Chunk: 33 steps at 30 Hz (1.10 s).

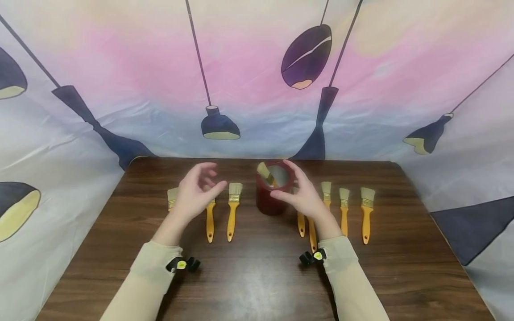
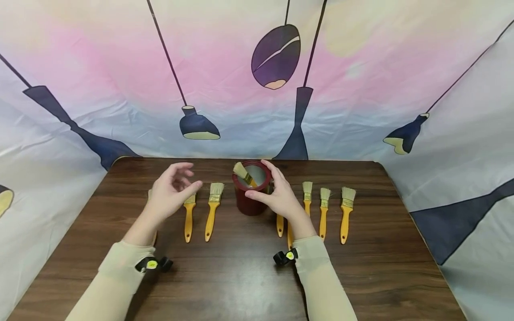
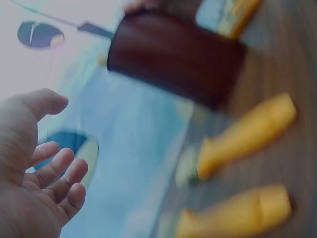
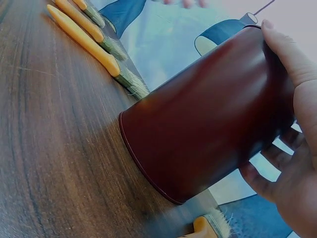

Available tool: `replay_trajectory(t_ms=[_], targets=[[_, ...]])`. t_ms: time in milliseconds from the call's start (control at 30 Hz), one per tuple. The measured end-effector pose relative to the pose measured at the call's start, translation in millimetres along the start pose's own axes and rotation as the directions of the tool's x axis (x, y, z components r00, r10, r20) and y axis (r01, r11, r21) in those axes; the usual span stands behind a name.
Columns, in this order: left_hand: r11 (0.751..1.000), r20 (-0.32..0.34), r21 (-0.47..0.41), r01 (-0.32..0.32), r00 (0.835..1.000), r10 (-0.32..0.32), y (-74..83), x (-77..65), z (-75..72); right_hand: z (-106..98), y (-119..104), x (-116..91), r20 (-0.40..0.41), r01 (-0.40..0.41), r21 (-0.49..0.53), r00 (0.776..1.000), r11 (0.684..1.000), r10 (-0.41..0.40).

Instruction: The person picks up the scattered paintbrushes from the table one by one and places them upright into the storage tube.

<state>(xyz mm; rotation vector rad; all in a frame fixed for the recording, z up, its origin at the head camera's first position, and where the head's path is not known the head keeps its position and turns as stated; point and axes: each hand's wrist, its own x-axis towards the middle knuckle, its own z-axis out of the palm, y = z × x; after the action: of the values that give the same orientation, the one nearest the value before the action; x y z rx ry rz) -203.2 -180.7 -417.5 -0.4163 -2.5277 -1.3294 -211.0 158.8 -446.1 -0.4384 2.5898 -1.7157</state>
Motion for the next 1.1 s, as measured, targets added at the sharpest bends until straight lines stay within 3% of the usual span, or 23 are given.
replay_trajectory(t_ms=[233, 433, 767, 967, 1100], targets=[[0.980, 0.003, 0.154, 0.129, 0.991, -0.131, -47.1, -35.2, -33.2, 1.4, 2.5, -0.2, 0.005, -0.002, 0.008, 1.000, 1.000, 0.001], [0.949, 0.030, 0.235, 0.210, 0.974, -0.223, -69.6, -56.5, -53.3, 1.0, 2.7, -1.8, 0.009, -0.001, 0.014, 1.000, 1.000, 0.001], [0.931, -0.002, 0.305, 0.202, 0.977, -0.212, -98.5, -67.3, -67.8, 0.2, 2.2, -1.3, 0.006, 0.006, 0.009, 1.000, 1.000, -0.006], [0.903, 0.027, 0.316, 0.291, 0.949, -0.315, -105.4, -68.9, -74.0, 0.3, 1.6, -1.2, 0.008, 0.009, 0.012, 1.000, 1.000, -0.009], [0.893, 0.064, 0.325, 0.313, 0.934, -0.351, -106.6, -68.9, -75.2, 1.1, 0.8, -0.1, 0.011, 0.012, 0.008, 1.000, 1.000, -0.012]])
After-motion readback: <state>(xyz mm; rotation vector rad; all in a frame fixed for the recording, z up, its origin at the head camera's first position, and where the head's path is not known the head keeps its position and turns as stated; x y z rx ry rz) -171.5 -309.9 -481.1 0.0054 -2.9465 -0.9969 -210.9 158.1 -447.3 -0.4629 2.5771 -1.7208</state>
